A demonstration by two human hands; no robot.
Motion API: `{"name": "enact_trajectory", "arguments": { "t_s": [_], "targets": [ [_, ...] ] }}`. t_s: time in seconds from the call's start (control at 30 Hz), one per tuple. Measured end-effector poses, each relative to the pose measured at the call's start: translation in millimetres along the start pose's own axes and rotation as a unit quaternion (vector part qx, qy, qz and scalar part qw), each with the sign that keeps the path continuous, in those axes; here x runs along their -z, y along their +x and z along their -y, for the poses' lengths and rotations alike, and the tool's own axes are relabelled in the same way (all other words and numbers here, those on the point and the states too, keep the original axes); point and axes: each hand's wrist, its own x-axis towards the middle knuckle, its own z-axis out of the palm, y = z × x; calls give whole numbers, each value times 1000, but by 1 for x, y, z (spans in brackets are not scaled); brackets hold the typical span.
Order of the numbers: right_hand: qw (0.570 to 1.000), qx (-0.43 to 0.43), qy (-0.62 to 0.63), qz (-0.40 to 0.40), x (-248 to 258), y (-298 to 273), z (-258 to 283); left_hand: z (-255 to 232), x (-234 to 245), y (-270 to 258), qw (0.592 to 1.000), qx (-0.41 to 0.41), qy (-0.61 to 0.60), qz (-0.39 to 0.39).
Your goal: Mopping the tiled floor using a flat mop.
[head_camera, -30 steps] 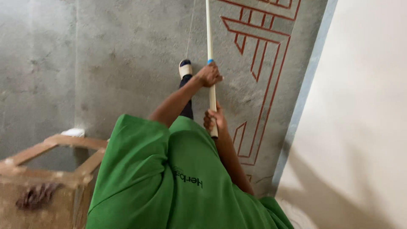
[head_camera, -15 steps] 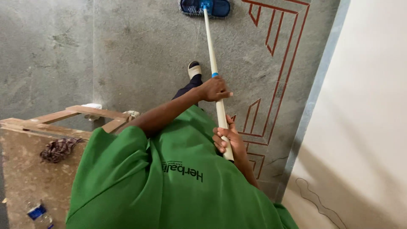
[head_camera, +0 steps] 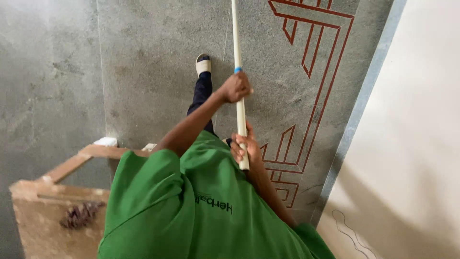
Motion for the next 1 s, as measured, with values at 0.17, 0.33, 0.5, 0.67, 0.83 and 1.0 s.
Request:
{"name": "enact_trajectory", "arguments": {
  "t_s": [0.17, 0.33, 0.5, 0.67, 0.83, 1.0],
  "targets": [
    [999, 28, -28, 18, -81, 156, 66, 185, 40, 71, 996, 29, 81, 31],
    [992, 98, -27, 69, -141, 304, 122, 326, 118, 148, 955, -85, 284, 8],
    [996, 74, 9, 52, -182, 366, 150, 337, 191, 192, 985, -4, 154, -78],
    [993, 95, -18, 63, -170, 362, 132, 327, 188, 176, 992, 90, 79, -43],
    [998, 65, 13, 11, -97, 340, 74, 288, 148, 119, 987, 90, 92, -93],
    [988, 133, -70, 36, -69, 249, -10, 238, 84, 26, 994, 34, 87, -62]
  ]
}}
